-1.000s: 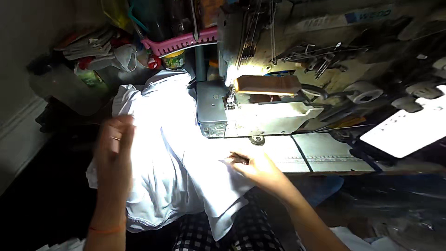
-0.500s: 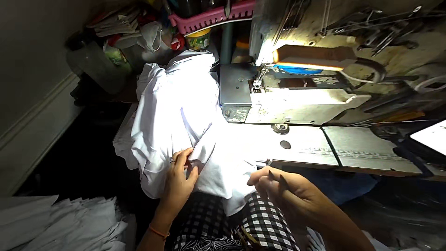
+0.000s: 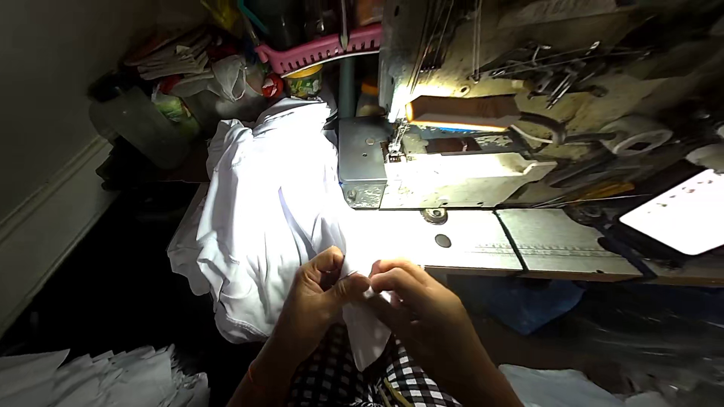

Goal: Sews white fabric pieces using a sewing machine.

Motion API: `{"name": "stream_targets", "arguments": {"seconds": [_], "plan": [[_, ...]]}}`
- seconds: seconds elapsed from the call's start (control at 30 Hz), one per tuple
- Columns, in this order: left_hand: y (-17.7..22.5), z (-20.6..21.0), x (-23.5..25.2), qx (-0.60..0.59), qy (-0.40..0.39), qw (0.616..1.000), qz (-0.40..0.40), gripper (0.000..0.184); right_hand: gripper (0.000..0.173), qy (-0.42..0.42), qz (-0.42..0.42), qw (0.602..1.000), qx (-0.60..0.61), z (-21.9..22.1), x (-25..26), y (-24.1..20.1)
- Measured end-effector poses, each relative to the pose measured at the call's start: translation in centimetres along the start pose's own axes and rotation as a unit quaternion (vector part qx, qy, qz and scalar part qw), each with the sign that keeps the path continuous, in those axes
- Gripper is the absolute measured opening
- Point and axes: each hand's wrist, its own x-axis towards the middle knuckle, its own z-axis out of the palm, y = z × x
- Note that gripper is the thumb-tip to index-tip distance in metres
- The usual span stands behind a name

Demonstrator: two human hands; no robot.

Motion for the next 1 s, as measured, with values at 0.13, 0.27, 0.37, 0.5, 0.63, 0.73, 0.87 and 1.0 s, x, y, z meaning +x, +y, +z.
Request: {"name": "stream_targets", "arguments": {"seconds": [0.13,0.27,0.37,0.5,0.63,0.73,0.87,1.0], "plan": [[-0.1,-0.9,0.7,-0.022,0.057,0.998,-0.018,0.011,0.006,0.08,0.216,0.94,0.25,-2.5,0.7,1.1],[1.0,-1.5,1.5,-0.176,0.114,0.975,-0.068,0.02,0.014,0.138,0.277,0.809,0.5,-2.9,1.8,2.0],[1.9,-2.3,2.0,-0.099,0.179,0.977,-0.053,0.023,0.023,0.143,0.283,0.785,0.533,-2.5,1.9,2.5],[1.8,-4.5,1.4,0.099,0.097,0.99,0.041,0.019,0.013,0.076,0.179,0.925,0.327,-2.6,1.5,3.2],[2.4,-5.1,0.7,0.296,0.036,0.947,0.12,0.026,0.026,0.068,0.046,0.997,0.009,-2.1,2.1,2.7],[2.5,-4.9,0.3,0.436,0.093,0.879,0.167,0.026,0.02,0.092,0.007,0.991,-0.095,-1.9,2.5,2.3],[2.8,-4.9,1.5,0.461,0.13,0.849,0.224,0.014,0.018,0.102,-0.002,0.989,-0.105,-2.4,2.8,1.6],[5.6,-3.3,5.8,0.36,0.031,0.92,0.153,0.015,0.015,0.107,0.038,0.993,-0.041,-3.7,3.9,1.6]]}}
